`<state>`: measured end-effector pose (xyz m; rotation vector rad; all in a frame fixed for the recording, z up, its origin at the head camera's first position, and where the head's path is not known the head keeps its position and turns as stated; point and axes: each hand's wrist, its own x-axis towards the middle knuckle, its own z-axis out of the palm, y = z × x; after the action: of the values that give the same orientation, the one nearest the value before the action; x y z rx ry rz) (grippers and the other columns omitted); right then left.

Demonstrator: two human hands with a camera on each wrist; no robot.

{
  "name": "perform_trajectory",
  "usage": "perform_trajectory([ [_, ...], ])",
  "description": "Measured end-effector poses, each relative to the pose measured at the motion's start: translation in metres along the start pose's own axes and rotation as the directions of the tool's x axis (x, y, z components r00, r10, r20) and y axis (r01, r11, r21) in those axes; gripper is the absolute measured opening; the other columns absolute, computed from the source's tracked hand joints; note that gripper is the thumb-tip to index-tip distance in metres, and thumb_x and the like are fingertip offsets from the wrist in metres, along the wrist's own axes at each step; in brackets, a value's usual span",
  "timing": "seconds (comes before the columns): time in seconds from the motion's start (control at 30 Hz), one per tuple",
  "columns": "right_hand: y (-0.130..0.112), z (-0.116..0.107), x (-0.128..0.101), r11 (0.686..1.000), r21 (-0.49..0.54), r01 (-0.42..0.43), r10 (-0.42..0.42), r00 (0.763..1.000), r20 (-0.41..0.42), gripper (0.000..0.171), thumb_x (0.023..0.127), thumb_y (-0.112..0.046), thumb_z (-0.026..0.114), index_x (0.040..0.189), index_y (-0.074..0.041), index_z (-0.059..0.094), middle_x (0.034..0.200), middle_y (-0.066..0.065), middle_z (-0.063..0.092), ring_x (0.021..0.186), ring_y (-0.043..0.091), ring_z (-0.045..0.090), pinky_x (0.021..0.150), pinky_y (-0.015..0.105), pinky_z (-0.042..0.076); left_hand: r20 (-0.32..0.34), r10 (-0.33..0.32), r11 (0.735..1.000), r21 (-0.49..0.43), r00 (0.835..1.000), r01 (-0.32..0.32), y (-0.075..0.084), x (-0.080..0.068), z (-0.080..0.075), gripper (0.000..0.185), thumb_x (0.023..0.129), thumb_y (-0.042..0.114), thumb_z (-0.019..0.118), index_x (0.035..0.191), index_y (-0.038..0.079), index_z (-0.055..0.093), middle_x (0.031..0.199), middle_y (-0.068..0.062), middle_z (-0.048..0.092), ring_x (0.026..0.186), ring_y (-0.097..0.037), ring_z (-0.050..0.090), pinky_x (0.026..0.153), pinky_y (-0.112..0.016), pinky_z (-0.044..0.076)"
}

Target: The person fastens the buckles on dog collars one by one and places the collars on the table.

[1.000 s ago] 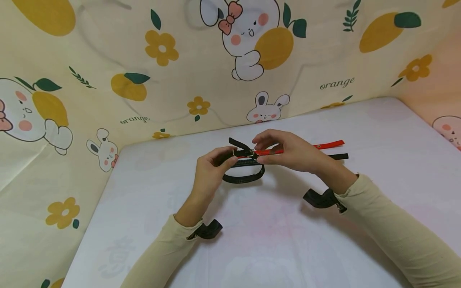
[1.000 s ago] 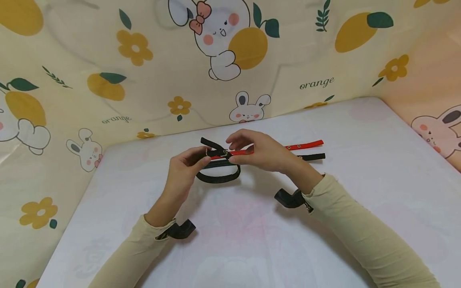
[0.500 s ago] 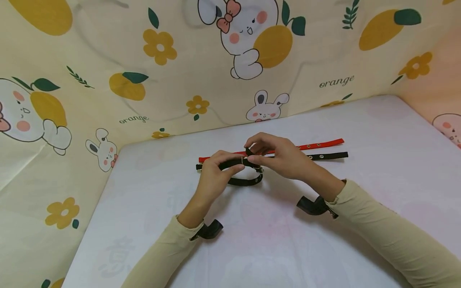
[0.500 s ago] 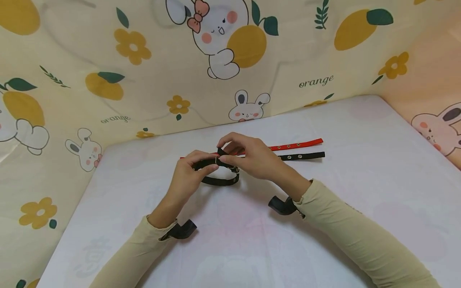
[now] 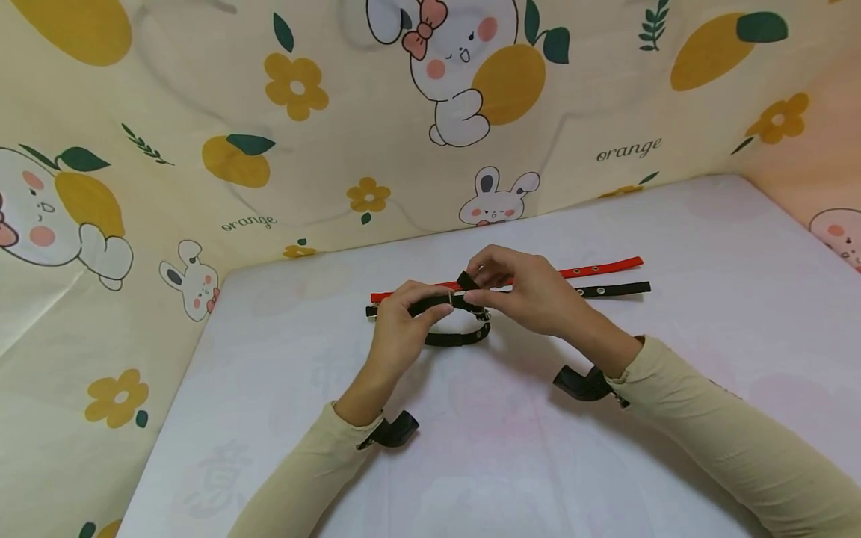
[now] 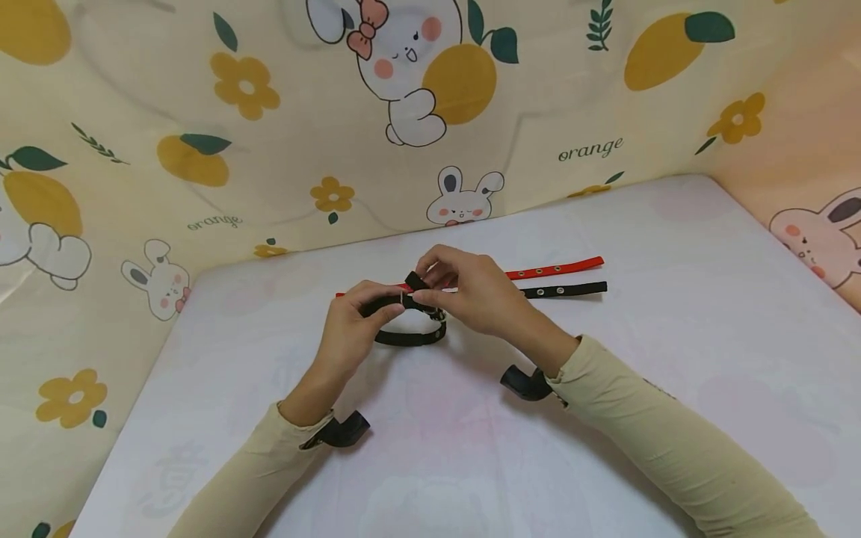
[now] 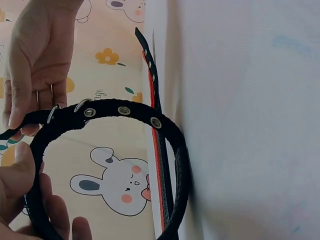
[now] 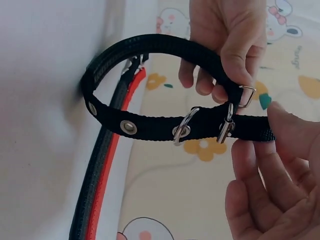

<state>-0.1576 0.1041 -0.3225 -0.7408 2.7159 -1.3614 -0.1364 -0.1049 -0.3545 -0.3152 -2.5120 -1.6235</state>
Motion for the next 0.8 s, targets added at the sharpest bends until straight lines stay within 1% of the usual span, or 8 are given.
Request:
perform_trajectory([
  [0.07, -0.0010, 0.0009, -0.0009, 1.000, -0.002, 0.006, -0.006, 1.000, -0.007, 0.023, 0.088, -0.023, 0.078, 0.108, -0.019, 0.067, 0.098, -0.002, 0.073, 0.093, 0.015, 0.068, 0.087, 0.039, 0.054, -0.002, -0.008, 1.000, 0.000, 1.000, 0.008, -0.0003, -0.0007, 0.0000, 0.022, 0.084, 0.011, 0.078, 0.106, 0.010, 0.078, 0.100, -0.007, 0.069, 0.096, -0.018, 0.064, 0.077, -0.019, 0.049],
  [0.17, -0.0031, 0.0013, -0.0025, 1.000, -0.015, 0.004, -0.003, 1.000, 0.009, 0.018, 0.088, -0.021, 0.077, 0.106, -0.020, 0.071, 0.094, -0.003, 0.073, 0.088, 0.013, 0.068, 0.082, 0.037, 0.055, 0.004, -0.013, 1.000, 0.012, 1.000, 0.013, 0.0004, -0.0012, 0.0000, 0.023, 0.084, 0.012, 0.078, 0.107, 0.010, 0.077, 0.100, -0.007, 0.069, 0.097, -0.018, 0.064, 0.077, -0.019, 0.050],
  [0.33, -0.0061, 0.0021, -0.0037, 0.998, -0.059, 0.003, -0.001, 1.000, 0.030, 0.020, 0.088, -0.019, 0.076, 0.109, -0.020, 0.076, 0.092, -0.003, 0.074, 0.082, 0.012, 0.067, 0.076, 0.033, 0.055, 0.001, -0.022, 0.999, 0.030, 1.000, 0.022, 0.0006, -0.0009, 0.0002, 0.024, 0.084, 0.013, 0.078, 0.108, 0.010, 0.077, 0.099, -0.007, 0.070, 0.096, -0.018, 0.064, 0.076, -0.020, 0.049],
  [0.5, -0.0070, 0.0020, -0.0048, 0.990, -0.140, 0.023, -0.019, 0.999, 0.029, 0.022, 0.089, -0.019, 0.075, 0.111, -0.019, 0.077, 0.092, -0.004, 0.072, 0.080, 0.012, 0.061, 0.073, 0.030, 0.052, 0.003, -0.023, 0.999, 0.027, 1.000, 0.023, 0.0004, -0.0012, 0.0014, 0.024, 0.084, 0.012, 0.078, 0.107, 0.010, 0.077, 0.100, -0.007, 0.070, 0.096, -0.018, 0.064, 0.077, -0.020, 0.049],
  [0.67, -0.0069, 0.0016, -0.0050, 0.978, -0.201, 0.049, -0.042, 0.998, 0.038, 0.021, 0.089, -0.019, 0.074, 0.110, -0.019, 0.078, 0.092, -0.005, 0.072, 0.077, 0.013, 0.058, 0.069, 0.030, 0.047, 0.008, -0.010, 0.999, 0.033, 1.000, 0.009, -0.0010, -0.0017, 0.0028, 0.022, 0.085, 0.012, 0.077, 0.106, 0.010, 0.077, 0.101, -0.007, 0.070, 0.097, -0.018, 0.064, 0.078, -0.022, 0.050],
  [0.8, -0.0072, 0.0005, -0.0051, 0.971, -0.230, 0.063, -0.051, 0.997, 0.058, 0.022, 0.090, -0.018, 0.074, 0.111, -0.019, 0.077, 0.093, -0.004, 0.072, 0.078, 0.013, 0.058, 0.069, 0.030, 0.046, 0.004, 0.013, 0.999, 0.043, 1.000, -0.013, -0.0021, -0.0015, 0.0039, 0.021, 0.085, 0.011, 0.077, 0.105, 0.009, 0.077, 0.102, -0.007, 0.072, 0.099, -0.019, 0.065, 0.080, -0.024, 0.050],
])
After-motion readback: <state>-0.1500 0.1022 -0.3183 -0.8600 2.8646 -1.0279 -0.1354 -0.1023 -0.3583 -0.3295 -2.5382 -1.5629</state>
